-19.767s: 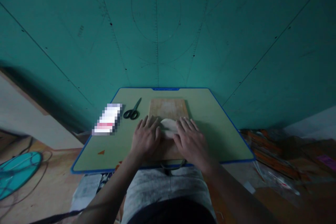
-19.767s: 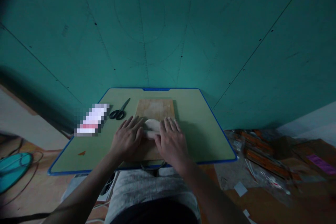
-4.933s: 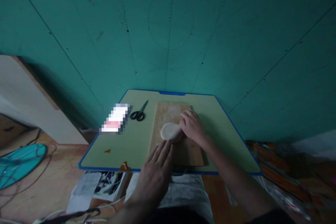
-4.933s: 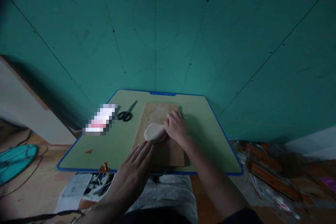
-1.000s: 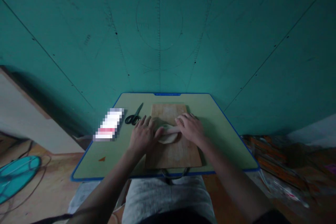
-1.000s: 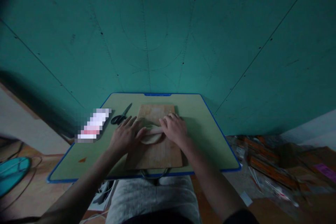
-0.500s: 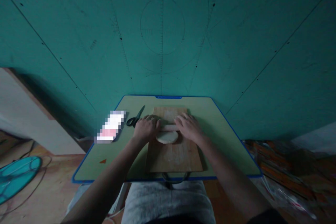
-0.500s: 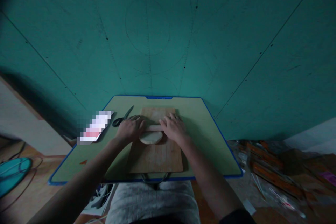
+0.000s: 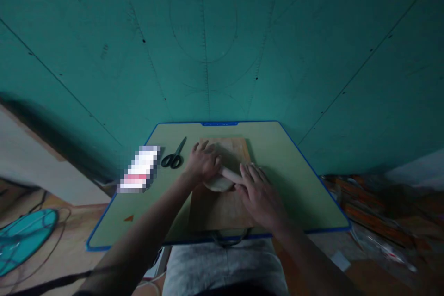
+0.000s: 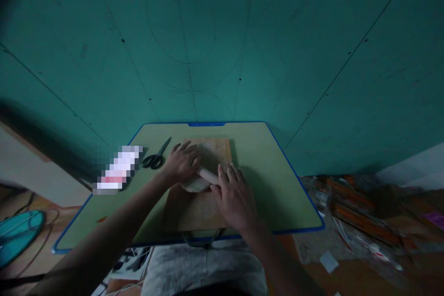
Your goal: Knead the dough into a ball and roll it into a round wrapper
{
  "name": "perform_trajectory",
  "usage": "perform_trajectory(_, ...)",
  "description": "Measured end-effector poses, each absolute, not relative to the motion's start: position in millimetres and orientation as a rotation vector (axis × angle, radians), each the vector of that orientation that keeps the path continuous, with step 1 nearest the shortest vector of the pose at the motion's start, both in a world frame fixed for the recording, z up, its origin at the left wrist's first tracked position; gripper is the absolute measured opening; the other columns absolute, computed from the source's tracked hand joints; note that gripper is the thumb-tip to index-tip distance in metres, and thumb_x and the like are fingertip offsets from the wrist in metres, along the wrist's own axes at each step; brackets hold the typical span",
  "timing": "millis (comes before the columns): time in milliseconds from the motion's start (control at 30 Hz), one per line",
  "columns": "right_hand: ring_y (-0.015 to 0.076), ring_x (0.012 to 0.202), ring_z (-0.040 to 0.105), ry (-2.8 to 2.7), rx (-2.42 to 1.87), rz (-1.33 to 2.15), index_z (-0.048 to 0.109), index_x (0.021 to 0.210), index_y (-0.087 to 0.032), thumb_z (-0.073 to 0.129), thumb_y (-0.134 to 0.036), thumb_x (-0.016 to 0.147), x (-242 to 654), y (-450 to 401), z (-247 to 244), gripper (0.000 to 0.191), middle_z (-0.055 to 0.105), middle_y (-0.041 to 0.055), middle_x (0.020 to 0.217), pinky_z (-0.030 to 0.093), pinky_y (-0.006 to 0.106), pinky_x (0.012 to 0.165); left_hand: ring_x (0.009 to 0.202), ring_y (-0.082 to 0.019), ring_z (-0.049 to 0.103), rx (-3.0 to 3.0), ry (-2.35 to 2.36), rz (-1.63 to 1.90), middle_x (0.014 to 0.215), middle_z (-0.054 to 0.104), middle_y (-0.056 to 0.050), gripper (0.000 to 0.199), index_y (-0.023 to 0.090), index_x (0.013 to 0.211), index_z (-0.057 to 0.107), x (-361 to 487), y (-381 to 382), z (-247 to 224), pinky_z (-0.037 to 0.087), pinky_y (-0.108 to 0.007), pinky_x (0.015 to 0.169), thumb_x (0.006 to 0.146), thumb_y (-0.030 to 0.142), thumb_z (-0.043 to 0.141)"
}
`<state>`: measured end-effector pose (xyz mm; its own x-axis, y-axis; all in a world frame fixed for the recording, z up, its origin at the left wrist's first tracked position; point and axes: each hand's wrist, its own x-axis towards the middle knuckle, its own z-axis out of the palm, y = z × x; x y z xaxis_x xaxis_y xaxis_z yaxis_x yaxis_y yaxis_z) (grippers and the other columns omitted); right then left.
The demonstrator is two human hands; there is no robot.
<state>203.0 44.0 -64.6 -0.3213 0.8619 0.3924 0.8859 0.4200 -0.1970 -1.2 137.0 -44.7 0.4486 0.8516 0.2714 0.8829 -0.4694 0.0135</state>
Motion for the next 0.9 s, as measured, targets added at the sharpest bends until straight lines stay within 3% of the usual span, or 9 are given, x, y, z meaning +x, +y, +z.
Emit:
perform_trajectory(233,0.0326,0.139,0.044,-2.157,-1.592,-0.057,0.057,0.138,-0.016,0.04,-0.04,0.101,222.1,81.8,-73.2,0.047,0.057,0.0183,0.141,0.034,0.057,0.114,0.124,-0.031,0.053,-2.613,-1.488,-0.321,0.13,0.064,-0.012,0.037,0.021,0.118,0.067,21.1,170.0,-48.8,0.042,-0.05,0.1,0.098,0.033,0.039)
perform_trajectory(400,0.0336,0.138,0.045,-2.17,-1.611,-0.007,0.06,0.134,-0.016,0.041,-0.04,0.101,221.0,80.0,-74.0,0.045,0.057,0.02,0.141,0.038,0.057,0.112,0.126,-0.029,0.053,-2.626,-1.478,-0.288,0.137,0.06,-0.012,0.039,0.021,0.128,0.062,18.4,173.1,-50.2,0.043,-0.047,0.102,0.097,0.034,0.041)
perform_trajectory(567,0.0325,0.137,0.046,-2.201,-1.6,0.047,0.061,0.129,-0.013,0.049,-0.027,0.097,206.1,53.4,-54.4,0.037,0.056,0.0199,0.141,0.043,0.051,0.109,0.13,-0.031,0.051,-2.599,-1.625,-0.321,0.141,0.056,-0.013,0.039,0.018,0.127,0.063,10.7,161.0,-49.4,0.041,-0.05,0.107,0.096,0.028,0.041)
perform_trajectory(733,0.0292,0.123,0.058,-2.238,-1.514,0.171,0.049,0.141,-0.016,0.05,-0.014,0.092,186.8,19.8,-39.4,0.05,0.062,0.0162,0.133,0.052,0.047,0.101,0.121,-0.027,0.056,-2.639,-1.578,-0.444,0.125,0.066,-0.011,0.035,0.017,0.115,0.069,-10.4,136.5,-48.9,0.048,-0.045,0.104,0.095,0.022,0.04)
perform_trajectory(900,0.0333,0.13,0.053,-2.283,-1.384,0.106,0.049,0.142,-0.011,0.058,-0.019,0.087,179.8,-4.4,-41.9,0.056,0.054,0.0188,0.144,0.048,0.05,0.107,0.125,-0.033,0.05,-2.523,-1.467,-0.631,0.125,0.064,-0.016,0.034,0.014,0.118,0.065,-43.7,89.8,-55.7,0.049,-0.053,0.102,0.097,0.027,0.041)
